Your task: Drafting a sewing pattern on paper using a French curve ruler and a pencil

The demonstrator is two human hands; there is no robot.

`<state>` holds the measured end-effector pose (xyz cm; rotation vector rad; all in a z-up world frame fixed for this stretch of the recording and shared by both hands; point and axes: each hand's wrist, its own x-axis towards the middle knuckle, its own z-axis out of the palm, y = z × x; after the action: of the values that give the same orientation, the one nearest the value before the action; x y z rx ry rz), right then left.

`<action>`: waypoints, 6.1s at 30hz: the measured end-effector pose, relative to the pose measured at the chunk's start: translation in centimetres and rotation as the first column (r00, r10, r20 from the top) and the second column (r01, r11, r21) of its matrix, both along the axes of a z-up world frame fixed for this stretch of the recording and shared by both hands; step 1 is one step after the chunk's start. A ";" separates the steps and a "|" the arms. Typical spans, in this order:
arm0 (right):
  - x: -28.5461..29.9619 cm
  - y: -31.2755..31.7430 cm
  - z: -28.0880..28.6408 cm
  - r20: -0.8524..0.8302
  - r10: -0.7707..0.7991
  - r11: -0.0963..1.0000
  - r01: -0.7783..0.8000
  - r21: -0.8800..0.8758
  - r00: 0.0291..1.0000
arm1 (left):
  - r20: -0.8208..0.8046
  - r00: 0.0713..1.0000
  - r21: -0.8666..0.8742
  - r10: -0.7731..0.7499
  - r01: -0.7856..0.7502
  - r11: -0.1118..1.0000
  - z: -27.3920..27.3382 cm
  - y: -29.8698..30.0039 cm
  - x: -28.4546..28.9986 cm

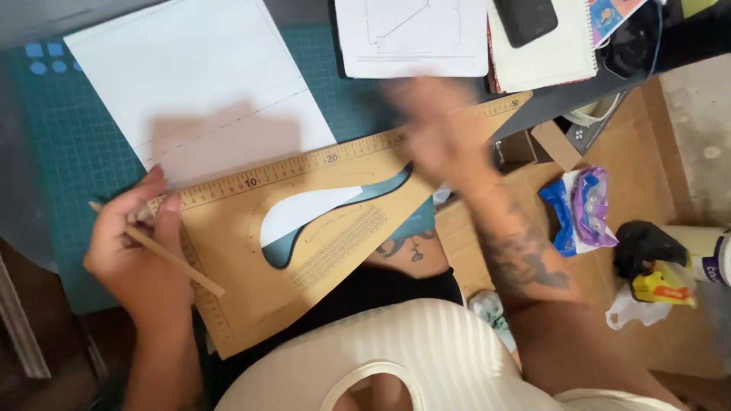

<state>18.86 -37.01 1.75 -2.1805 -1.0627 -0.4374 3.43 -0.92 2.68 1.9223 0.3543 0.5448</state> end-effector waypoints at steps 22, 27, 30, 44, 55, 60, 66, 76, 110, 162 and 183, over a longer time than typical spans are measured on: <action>8.1 -19.9 -2.8 0.016 -0.749 0.660 0.743 0.111 0.662 | 0.011 0.995 -0.028 -0.095 0.095 0.995 -1.7 1.0 2.9; 9.7 -13.1 -1.0 0.071 -0.691 0.679 0.679 -0.279 0.719 | 0.044 0.996 0.011 -0.072 0.072 0.997 -1.9 0.6 3.2; 9.8 -12.5 -1.0 0.015 -0.694 0.680 0.662 -0.315 0.720 | 0.048 0.996 0.015 -0.072 0.071 0.997 -2.4 0.7 3.0; 5.9 -13.6 -0.6 -0.193 -0.709 0.703 0.702 -0.115 0.678 | 0.054 0.998 -0.021 -0.045 0.046 0.999 -3.8 1.1 2.9; 2.8 -20.9 -6.1 -0.463 -0.728 0.375 0.859 0.349 0.506 | 0.055 0.996 -0.023 -0.072 0.074 0.997 -2.9 0.9 3.0; 5.8 -14.6 0.9 0.027 -0.747 0.660 0.747 -0.080 0.664 | 0.065 0.996 -0.002 -0.055 0.056 0.998 -3.4 0.9 3.0; 10.8 -10.3 2.8 -0.143 -0.744 0.629 0.612 -0.479 0.652 | 0.079 0.995 0.008 -0.067 0.066 0.998 -2.9 0.6 3.0; 9.4 -14.0 -1.1 -0.042 -0.449 0.892 0.444 -0.086 0.893 | 0.056 0.996 -0.018 -0.068 0.069 0.997 -2.4 0.3 3.0; 4.4 -20.9 -1.3 0.324 -0.329 0.852 0.427 -0.304 0.887 | 0.085 0.992 -0.009 -0.089 0.090 0.996 -2.8 1.1 3.2; -5.8 7.7 0.9 -0.119 0.590 0.692 -0.576 -0.436 0.799 | -0.061 0.998 0.618 0.019 0.023 0.786 -5.4 12.1 8.3; -3.9 8.6 2.0 -0.141 0.735 0.569 -0.717 -0.403 0.663 | -0.108 0.986 0.768 -0.126 0.163 0.619 -5.2 15.9 2.7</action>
<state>14.95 -28.41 3.80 -1.8183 -2.1162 0.1666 6.11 15.02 -2.52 2.7863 -0.0512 0.6022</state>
